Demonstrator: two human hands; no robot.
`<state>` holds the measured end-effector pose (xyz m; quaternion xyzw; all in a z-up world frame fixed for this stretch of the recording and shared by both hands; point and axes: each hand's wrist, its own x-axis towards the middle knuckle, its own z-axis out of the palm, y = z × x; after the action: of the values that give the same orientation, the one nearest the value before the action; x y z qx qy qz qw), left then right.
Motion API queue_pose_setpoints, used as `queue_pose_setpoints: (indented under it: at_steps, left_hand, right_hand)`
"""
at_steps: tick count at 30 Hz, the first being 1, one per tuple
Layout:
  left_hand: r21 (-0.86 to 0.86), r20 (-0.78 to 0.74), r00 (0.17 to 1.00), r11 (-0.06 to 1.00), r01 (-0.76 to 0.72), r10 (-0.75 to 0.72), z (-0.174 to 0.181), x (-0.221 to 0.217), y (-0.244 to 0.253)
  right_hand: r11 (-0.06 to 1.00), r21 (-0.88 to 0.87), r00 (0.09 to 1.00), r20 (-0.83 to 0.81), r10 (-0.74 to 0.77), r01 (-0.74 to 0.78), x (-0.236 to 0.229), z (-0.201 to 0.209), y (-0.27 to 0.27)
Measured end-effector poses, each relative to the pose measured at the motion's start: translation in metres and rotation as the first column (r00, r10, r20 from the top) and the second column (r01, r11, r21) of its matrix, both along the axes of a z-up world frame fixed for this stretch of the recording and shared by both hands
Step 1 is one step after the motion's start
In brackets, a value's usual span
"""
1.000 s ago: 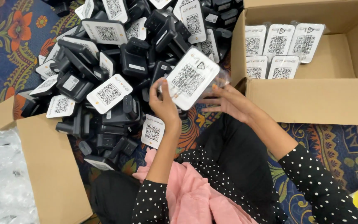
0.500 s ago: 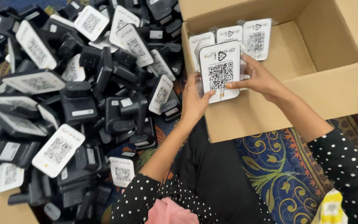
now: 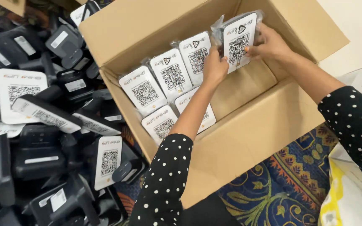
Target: The person packs QR code scanners into plastic bags and then places them into cardboard boxes.
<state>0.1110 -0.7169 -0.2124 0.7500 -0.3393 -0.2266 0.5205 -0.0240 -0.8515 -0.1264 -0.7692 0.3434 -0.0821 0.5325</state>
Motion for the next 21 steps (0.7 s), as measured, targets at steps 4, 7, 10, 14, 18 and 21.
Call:
queue_pose_setpoints:
  at_steps: [4, 7, 10, 14, 18, 21]
  left_hand:
    - [0.033, -0.018, 0.994, 0.993, 0.11, -0.109, -0.016, 0.007, 0.003]
    - [0.27, 0.212, 0.908, 0.915, 0.3, -0.36, 0.001, 0.009, 0.031]
    - [0.561, 0.401, 0.716, 0.771, 0.302, -0.571, 0.009, 0.007, 0.046]
    - [0.623, 0.524, 0.612, 0.756, 0.2, -0.593, -0.015, 0.008, 0.043]
    - [0.671, 0.646, 0.465, 0.741, 0.032, -0.606, -0.028, 0.001, 0.043]
    - [0.699, 0.692, 0.323, 0.711, -0.08, -0.645, -0.018, -0.003, 0.045]
  right_hand:
    - [0.998, 0.049, 0.989, -0.14, -0.043, 0.05, 0.026, -0.061, -0.039]
    - [0.995, 0.012, 0.962, -0.26, -0.089, 0.095, 0.051, -0.075, -0.05]
    - [0.992, -0.077, 0.948, -0.295, -0.119, 0.101, 0.068, -0.075, -0.044]
    - [0.994, -0.11, 0.981, -0.188, -0.048, 0.028, 0.07, -0.082, -0.038]
    - [0.883, -0.462, 0.968, -0.246, -0.043, -0.078, 0.074, -0.091, -0.014]
    - [0.803, -0.592, 0.923, -0.342, -0.178, -0.064, 0.078, -0.084, 0.0]
